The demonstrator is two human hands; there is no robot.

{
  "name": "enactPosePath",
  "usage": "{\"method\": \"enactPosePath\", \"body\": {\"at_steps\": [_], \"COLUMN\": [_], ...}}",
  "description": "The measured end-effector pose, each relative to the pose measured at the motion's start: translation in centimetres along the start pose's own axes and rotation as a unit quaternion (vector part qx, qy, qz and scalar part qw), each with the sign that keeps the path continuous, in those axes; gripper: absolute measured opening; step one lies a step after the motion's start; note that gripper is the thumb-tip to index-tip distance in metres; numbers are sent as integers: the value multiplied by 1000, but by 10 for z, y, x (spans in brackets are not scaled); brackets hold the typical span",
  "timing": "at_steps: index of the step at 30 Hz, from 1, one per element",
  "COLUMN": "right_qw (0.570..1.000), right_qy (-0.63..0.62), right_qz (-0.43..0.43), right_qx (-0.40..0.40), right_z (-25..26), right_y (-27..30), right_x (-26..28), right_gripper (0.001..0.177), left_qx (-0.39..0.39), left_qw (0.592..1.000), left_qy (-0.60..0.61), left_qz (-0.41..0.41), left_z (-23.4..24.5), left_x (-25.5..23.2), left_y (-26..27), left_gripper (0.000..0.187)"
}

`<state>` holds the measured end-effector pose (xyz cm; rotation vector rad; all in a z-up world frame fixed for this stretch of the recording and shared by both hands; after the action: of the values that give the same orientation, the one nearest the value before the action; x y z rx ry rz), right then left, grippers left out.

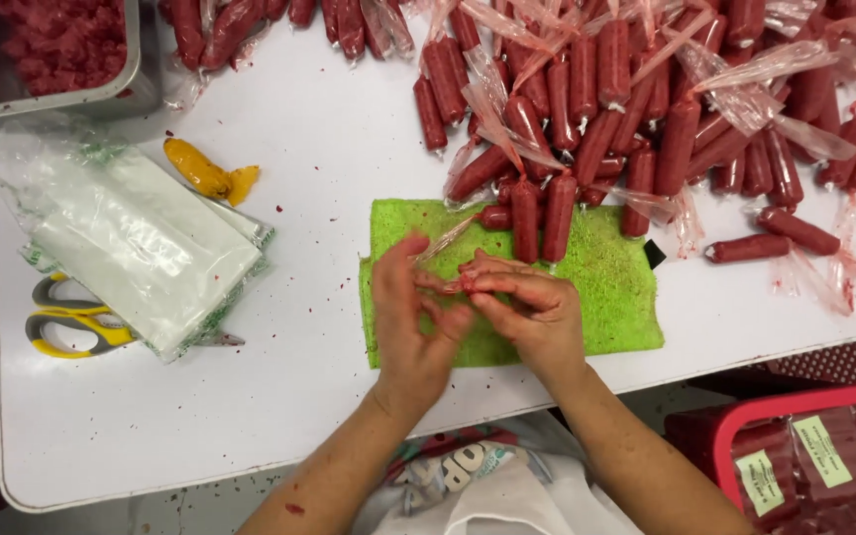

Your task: The person packages sausages by hand, picking up red sausage links, twisting the plastic casing to separate them, and placing them into piles on a table.

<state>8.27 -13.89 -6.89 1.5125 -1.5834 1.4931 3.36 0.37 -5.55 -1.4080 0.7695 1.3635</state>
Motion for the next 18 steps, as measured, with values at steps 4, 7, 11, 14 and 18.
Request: {"method": "enactPosePath", "body": {"at_steps": [4,7,11,14,18], "right_qw": [994,984,990,994,991], "right_qy": [-40,-85,-113,-72,104], "right_qz": [-57,-88,-45,-21,-43], "right_qx": [-80,-126,-74,-78,-72], "right_z": [17,13,2,4,13], "right_y": [0,-2,-1,14,7], "right_x": [-7,-2,4,-11,-8], "right_gripper": [11,9,32,40,39], "left_qx": [121,186,53,38,63], "left_qw": [893,859,987,988,970], "left_qy": [-341,-393,-150,-129,-91], "left_qz": [-267,-271,38,-77,-216], "left_z": [-11,-9,9,-15,-17], "left_x": [-24,-16,2,3,-20], "left_y": [16,44,25,-5,-32], "left_gripper": [65,56,64,32,13]}}
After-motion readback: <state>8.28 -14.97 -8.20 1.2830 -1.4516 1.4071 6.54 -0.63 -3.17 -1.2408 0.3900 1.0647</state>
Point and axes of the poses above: each hand's wrist, its own y-axis away from the middle knuckle, its own z-axis out of the back of the hand, x = y × z, the point moved 4 cm from there along -y, towards the middle knuckle, and after that the axes turned 13 degrees about -y, right-handed, at the moved point
